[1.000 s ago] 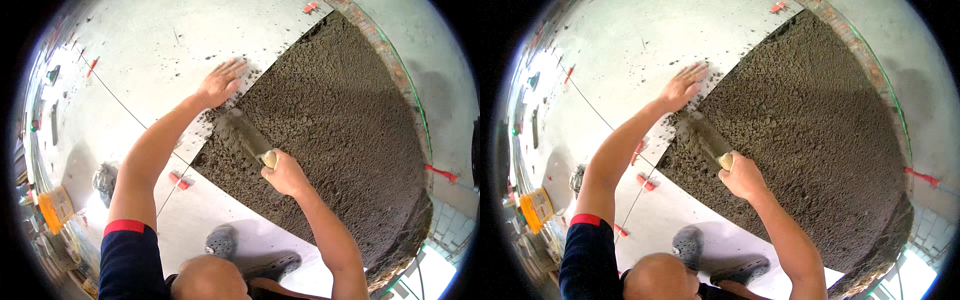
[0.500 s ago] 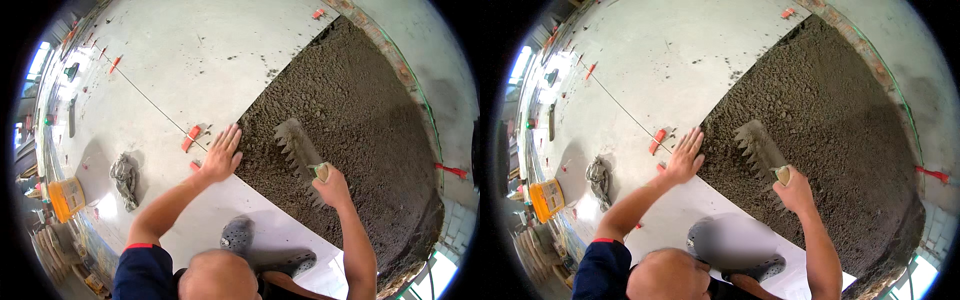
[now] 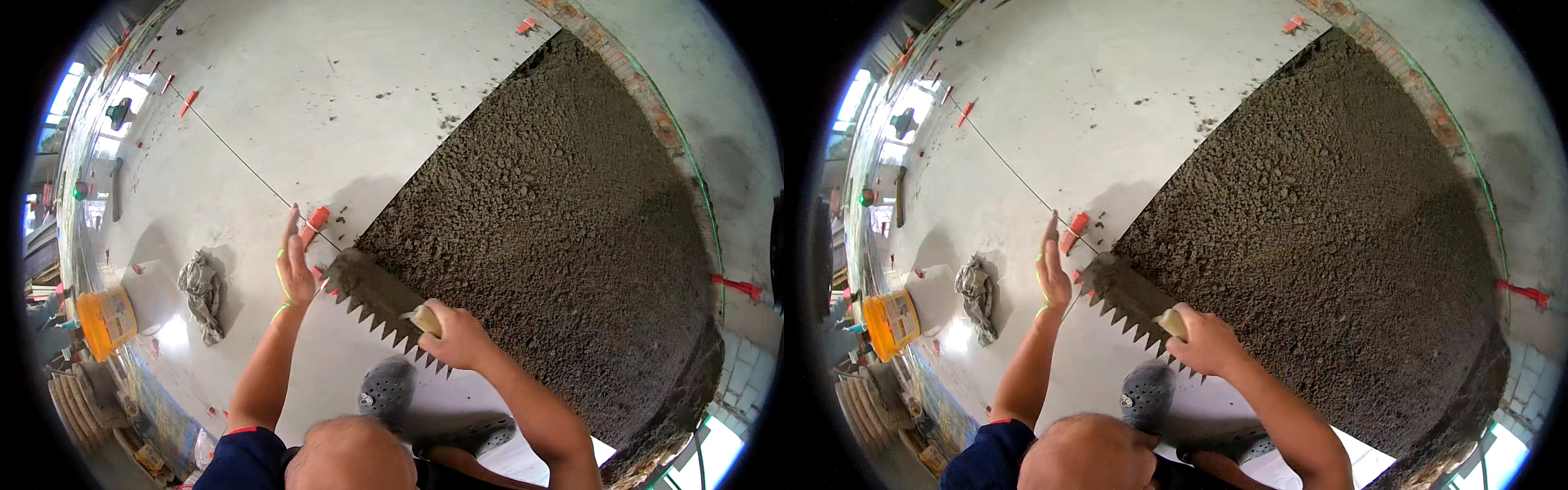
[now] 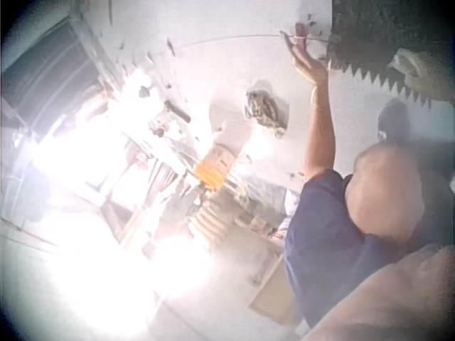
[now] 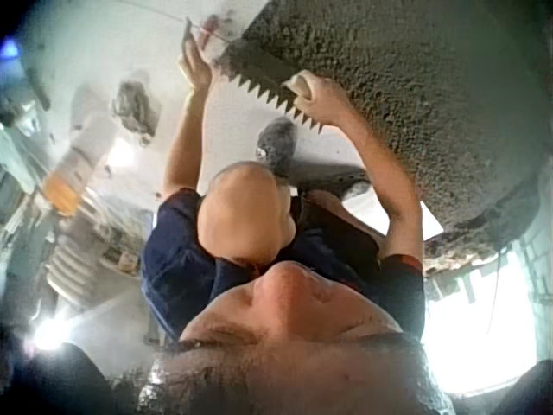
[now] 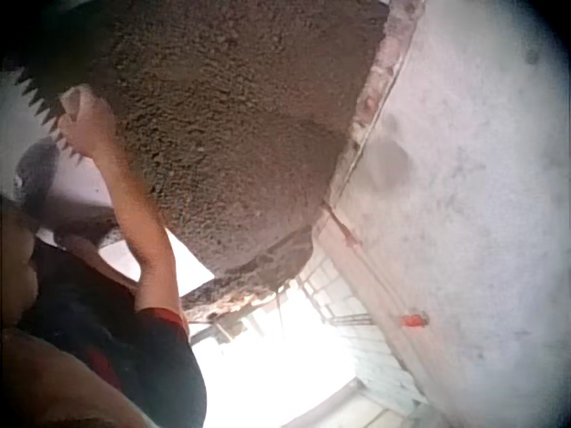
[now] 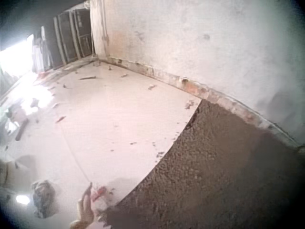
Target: The person spreads a layer of mortar on the floor using a notched trowel and then presses a large tile into place, wiping the surface with a cloth.
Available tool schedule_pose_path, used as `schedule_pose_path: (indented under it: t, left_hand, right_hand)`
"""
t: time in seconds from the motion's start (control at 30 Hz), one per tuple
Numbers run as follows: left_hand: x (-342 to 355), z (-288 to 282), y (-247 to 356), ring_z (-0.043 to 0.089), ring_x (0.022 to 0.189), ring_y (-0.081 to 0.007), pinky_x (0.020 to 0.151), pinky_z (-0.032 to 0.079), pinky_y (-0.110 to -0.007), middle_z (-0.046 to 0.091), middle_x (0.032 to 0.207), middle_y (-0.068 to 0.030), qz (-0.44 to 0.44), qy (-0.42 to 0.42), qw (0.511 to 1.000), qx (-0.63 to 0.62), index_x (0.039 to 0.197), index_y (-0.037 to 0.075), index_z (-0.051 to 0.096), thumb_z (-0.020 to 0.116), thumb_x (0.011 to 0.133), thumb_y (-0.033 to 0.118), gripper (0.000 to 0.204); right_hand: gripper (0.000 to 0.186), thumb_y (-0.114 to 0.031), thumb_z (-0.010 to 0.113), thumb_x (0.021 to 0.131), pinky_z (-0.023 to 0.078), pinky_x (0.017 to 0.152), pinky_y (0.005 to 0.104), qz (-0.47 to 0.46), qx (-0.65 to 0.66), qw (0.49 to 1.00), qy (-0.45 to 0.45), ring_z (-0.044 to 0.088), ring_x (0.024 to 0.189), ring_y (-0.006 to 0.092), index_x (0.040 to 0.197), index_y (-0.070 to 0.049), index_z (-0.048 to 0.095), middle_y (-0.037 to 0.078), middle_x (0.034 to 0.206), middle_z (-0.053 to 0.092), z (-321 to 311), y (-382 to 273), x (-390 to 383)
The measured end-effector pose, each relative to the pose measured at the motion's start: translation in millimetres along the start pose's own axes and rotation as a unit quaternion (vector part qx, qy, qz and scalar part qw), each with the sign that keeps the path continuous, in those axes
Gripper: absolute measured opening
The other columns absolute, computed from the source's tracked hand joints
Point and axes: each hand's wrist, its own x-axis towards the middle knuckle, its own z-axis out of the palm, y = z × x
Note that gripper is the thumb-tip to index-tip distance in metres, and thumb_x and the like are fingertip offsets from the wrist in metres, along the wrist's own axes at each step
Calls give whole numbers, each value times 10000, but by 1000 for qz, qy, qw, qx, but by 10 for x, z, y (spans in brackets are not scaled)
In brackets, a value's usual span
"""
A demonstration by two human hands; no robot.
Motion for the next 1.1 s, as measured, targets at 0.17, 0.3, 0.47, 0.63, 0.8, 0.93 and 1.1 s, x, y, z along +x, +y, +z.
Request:
schedule_pose_path:
  t: [0.17,0.3,0.47,0.63,0.8,0.93,1.1]
  left_hand:
    - [284,-233,-194,360,1479,-307,1230,245,-432,435,1550,-212,11,35,999,23,1486,-84,417,286,1104,318,570]
    - [293,-212,-151,412,1456,-301,1208,288,-412,477,1530,-208,11,33,999,-1,1464,-78,462,325,1108,285,526]
    - [279,65,-17,374,1476,-304,1216,269,-418,436,1562,-197,-6,-14,999,-39,1493,-68,421,316,1111,307,545]
    - [327,409,149,336,1497,-307,1225,250,-425,394,1594,-185,-19,-50,997,-55,1522,-57,381,308,1114,330,568]
    - [433,545,95,417,1448,-318,1148,328,-346,390,1601,-195,14,-22,999,18,1527,-32,390,320,1115,321,547]
    - [612,632,385,396,1460,-309,1159,314,-346,376,1609,-190,-60,-48,996,39,1531,-27,382,339,1109,319,548]
    - [1293,637,-152,266,1524,-345,1238,213,-412,344,1612,-218,24,29,997,61,1530,-30,372,395,1092,377,599]
  right_hand:
    - [351,-224,646,803,541,649,438,14,155,986,-59,676,703,330,1083,-14,614,176,847,696,217,-133,394]
    - [254,-162,650,797,447,481,307,99,382,912,-107,548,545,112,1018,-39,626,18,714,601,315,-74,561]
    - [253,-147,651,791,426,466,284,83,386,917,-51,521,521,100,1021,-42,647,2,720,599,17,175,725]
    - [313,-141,647,775,358,416,276,122,355,927,27,482,474,89,1064,-26,607,-2,667,539,-674,211,826]
    - [365,-173,683,751,504,623,352,52,171,983,-44,616,679,193,1086,-31,647,66,793,627,-640,296,440]
    - [399,-242,694,743,528,755,393,70,-6,997,-38,653,773,295,1074,-27,642,162,888,699,-668,229,275]
    - [373,-213,677,763,513,746,385,29,44,997,58,630,757,246,1094,-43,643,114,823,680,-1085,487,593]
